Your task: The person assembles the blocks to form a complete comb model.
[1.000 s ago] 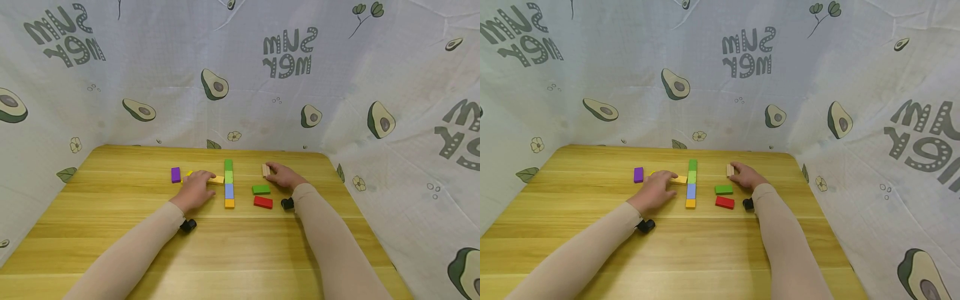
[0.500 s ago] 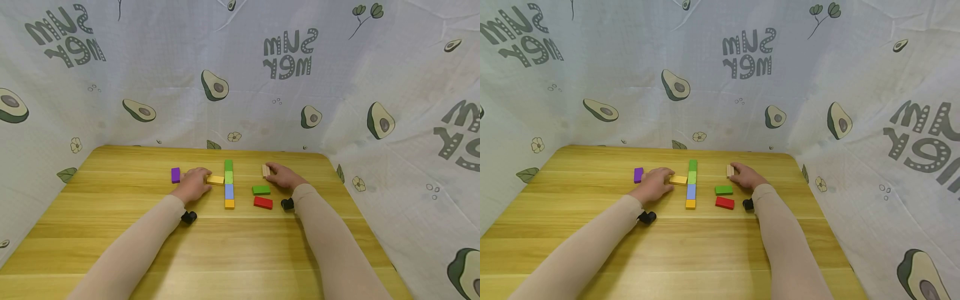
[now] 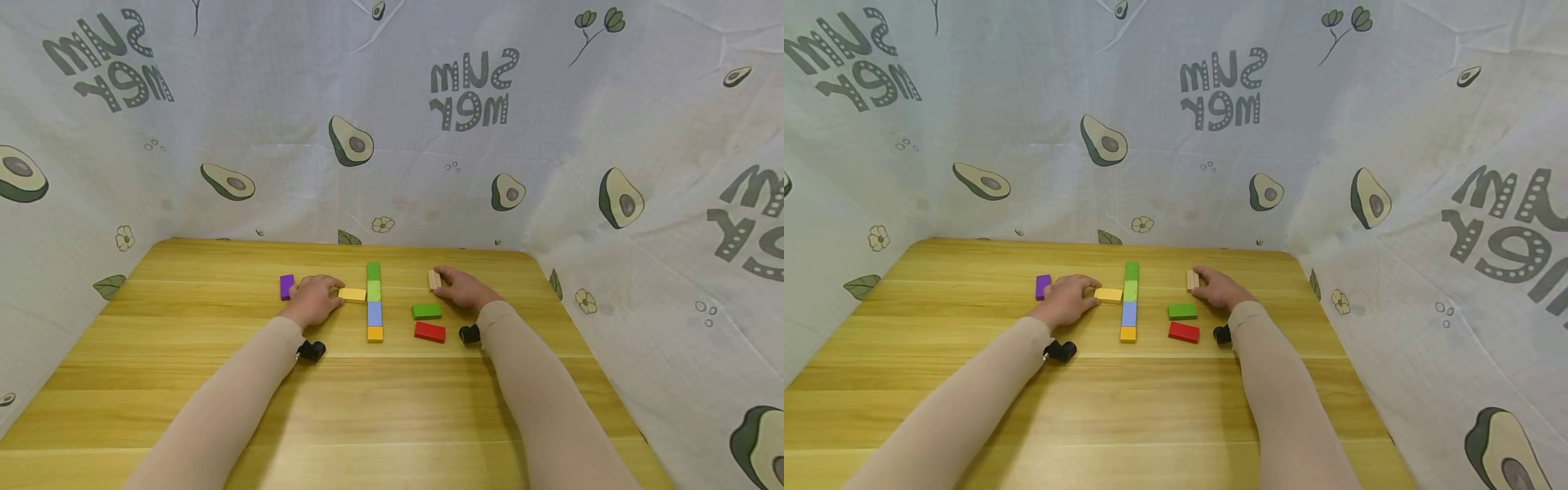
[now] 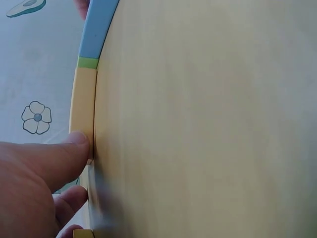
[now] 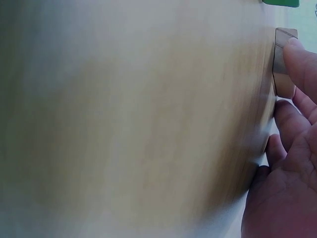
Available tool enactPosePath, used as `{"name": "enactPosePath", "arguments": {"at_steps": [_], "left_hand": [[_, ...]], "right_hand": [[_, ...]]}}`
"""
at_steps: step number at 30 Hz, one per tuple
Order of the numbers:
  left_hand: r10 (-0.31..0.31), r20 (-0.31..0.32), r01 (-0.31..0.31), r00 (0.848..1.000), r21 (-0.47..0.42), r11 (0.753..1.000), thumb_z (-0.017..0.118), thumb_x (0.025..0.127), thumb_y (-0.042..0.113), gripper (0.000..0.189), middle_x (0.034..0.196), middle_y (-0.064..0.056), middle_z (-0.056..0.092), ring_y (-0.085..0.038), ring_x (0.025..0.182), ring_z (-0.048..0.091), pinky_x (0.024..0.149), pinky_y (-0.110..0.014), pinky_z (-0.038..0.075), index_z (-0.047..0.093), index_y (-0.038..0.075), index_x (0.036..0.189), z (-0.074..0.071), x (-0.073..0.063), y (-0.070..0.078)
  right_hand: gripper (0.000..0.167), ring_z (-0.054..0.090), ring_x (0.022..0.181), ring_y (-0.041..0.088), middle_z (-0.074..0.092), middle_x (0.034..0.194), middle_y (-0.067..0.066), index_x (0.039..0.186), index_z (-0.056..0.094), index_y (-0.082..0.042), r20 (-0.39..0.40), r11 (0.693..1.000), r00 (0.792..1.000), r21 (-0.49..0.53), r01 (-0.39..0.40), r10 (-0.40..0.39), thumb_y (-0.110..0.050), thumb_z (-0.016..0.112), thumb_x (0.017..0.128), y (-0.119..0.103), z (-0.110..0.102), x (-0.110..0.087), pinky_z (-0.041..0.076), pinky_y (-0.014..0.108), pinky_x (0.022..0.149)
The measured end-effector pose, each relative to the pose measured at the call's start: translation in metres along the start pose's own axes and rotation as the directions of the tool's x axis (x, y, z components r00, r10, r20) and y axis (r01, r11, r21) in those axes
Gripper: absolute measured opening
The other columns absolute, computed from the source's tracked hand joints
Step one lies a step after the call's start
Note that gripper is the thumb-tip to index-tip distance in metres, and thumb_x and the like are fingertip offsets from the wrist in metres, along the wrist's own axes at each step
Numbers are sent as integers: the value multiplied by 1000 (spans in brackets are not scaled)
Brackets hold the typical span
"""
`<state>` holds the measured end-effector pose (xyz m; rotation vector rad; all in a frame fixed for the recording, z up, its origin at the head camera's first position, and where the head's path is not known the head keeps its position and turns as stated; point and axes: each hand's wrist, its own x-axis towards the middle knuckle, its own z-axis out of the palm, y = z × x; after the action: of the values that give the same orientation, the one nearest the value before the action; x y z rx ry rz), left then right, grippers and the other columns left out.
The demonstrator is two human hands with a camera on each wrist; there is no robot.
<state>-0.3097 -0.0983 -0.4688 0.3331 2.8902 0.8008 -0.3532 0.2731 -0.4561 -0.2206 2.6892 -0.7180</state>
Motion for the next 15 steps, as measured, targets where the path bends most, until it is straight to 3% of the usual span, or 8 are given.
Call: {"name": "enactPosePath", "arguments": {"at_steps": [15], "left_hand": [[-2,-9,2,1000,-27,1000,66,105,31,35,159,-8,53,-36,154,35,118,-65,23,67,16,137,2,-4,-3]], "right_hand": [[69,26,159,44,27,172,22,168,26,-10,-6,1000,1000,9,3,-3,-32,56,110,-6,1,-9,20,59,130]]}}
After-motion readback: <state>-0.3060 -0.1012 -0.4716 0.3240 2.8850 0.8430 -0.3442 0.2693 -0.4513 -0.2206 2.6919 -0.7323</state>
